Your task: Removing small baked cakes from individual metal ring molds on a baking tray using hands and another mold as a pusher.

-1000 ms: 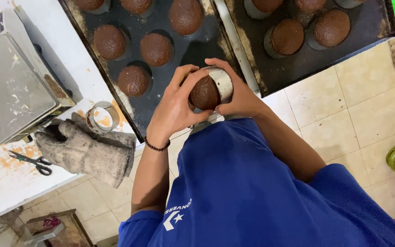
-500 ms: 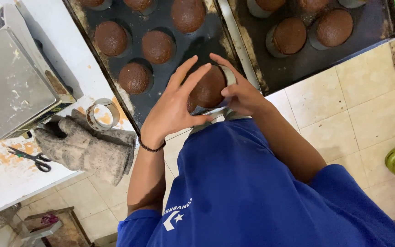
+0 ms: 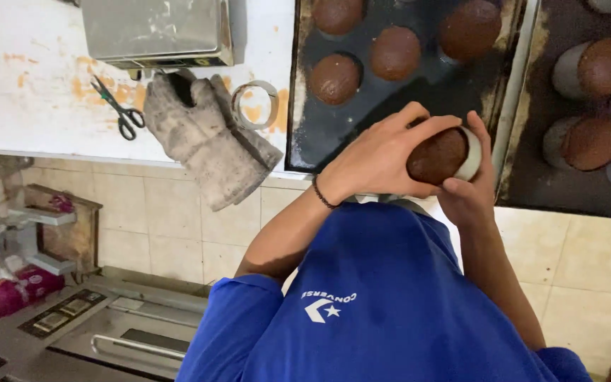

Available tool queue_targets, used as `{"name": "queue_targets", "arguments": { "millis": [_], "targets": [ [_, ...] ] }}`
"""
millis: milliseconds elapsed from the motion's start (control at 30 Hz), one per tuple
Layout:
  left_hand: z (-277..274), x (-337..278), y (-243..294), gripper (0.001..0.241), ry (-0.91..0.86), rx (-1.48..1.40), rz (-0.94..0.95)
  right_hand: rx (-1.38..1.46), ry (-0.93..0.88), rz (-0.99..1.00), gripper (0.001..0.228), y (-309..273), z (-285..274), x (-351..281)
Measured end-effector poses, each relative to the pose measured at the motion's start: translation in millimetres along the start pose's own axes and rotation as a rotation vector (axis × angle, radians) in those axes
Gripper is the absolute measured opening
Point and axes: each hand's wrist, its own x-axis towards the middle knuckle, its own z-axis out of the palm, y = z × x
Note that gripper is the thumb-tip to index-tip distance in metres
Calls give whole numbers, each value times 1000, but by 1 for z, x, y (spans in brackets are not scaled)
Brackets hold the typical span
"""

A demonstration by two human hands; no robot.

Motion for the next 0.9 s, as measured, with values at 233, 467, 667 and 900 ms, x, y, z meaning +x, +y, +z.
{"name": "queue_targets", "arguments": {
  "millis": [233,467,667,900],
  "targets": [
    [-5,0,-1,80,-51,13,-9,-47,88,-91,97,10,5,5],
    [-6,4,4,74,-18,1,40,-52,54,-96,87,-9,22,7],
    [-3,10,10,70,-35,-14,77,-32,53,-119,86,-14,19,4],
    [2,13,14,68,-59,-27,82,-64,78,-145,80,-21,19,0]
  ]
}}
